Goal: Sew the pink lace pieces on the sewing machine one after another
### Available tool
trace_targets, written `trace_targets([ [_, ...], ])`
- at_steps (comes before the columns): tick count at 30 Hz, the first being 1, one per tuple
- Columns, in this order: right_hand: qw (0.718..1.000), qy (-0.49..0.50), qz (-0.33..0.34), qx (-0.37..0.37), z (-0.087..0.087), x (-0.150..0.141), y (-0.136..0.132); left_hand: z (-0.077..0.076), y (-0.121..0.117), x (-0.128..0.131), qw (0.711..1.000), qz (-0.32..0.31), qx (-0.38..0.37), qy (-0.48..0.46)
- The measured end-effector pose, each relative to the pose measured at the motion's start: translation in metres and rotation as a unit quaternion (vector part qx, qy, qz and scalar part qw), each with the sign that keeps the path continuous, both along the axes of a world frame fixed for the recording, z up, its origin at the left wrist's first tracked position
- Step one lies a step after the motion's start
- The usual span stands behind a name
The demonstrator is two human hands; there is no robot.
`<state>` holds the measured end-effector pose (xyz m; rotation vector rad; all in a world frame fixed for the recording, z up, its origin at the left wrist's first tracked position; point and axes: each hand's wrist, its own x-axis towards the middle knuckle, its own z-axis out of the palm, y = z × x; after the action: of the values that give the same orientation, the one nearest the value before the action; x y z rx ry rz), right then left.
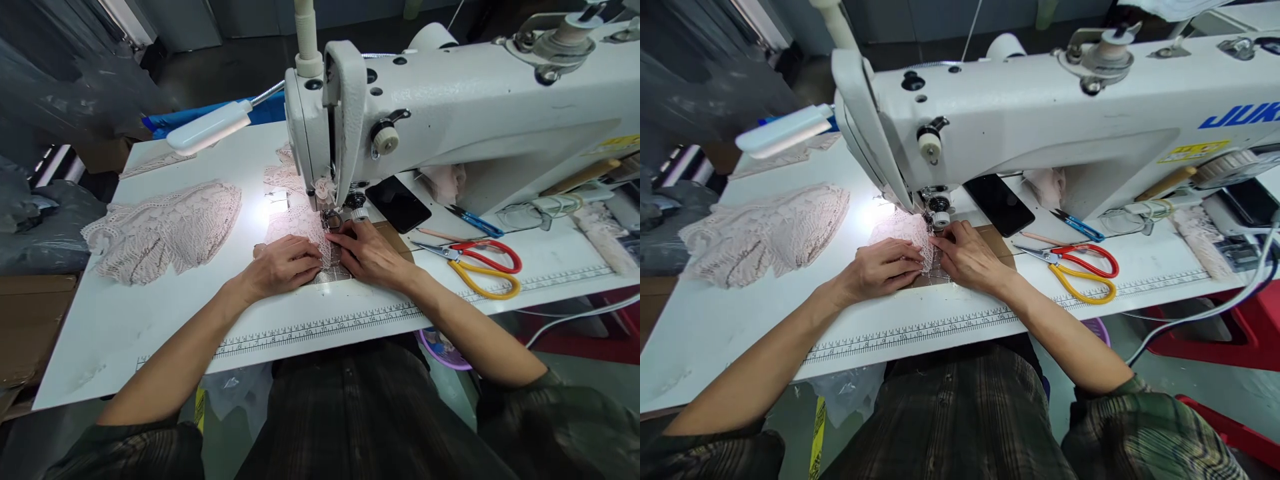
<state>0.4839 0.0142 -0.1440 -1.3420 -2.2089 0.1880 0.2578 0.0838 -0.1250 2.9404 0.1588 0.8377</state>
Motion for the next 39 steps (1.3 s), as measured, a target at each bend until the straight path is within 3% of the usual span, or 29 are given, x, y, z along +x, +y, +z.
trace_targets([
  [10, 1.0, 0.01, -0.008, -0.001, 0.001, 0.0, 0.0, 0.01, -0.004, 0.002, 0.997, -0.001, 0.07, 0.031],
  [13, 1.0, 0.01, 0.027, 0.003, 0.004, 0.004, 0.001, 0.015, -0.007, 0.002, 0.995, -0.004, 0.087, 0.041],
  [16, 0.997, 0.003, 0.071, -0.004, 0.008, 0.009, 0.001, 0.023, -0.007, 0.002, 0.993, -0.018, 0.061, 0.096],
  [20, 0.997, -0.004, 0.072, -0.011, 0.011, 0.01, 0.001, 0.031, -0.001, 0.004, 0.987, -0.043, 0.02, 0.156],
  [27, 0.998, 0.0, 0.065, -0.005, 0.009, 0.007, 0.0, 0.023, -0.002, 0.002, 0.995, -0.01, -0.009, 0.102],
  [39, 0.999, -0.04, 0.006, -0.032, 0.007, 0.001, 0.001, 0.022, -0.004, 0.001, 0.989, 0.041, 0.004, 0.144],
])
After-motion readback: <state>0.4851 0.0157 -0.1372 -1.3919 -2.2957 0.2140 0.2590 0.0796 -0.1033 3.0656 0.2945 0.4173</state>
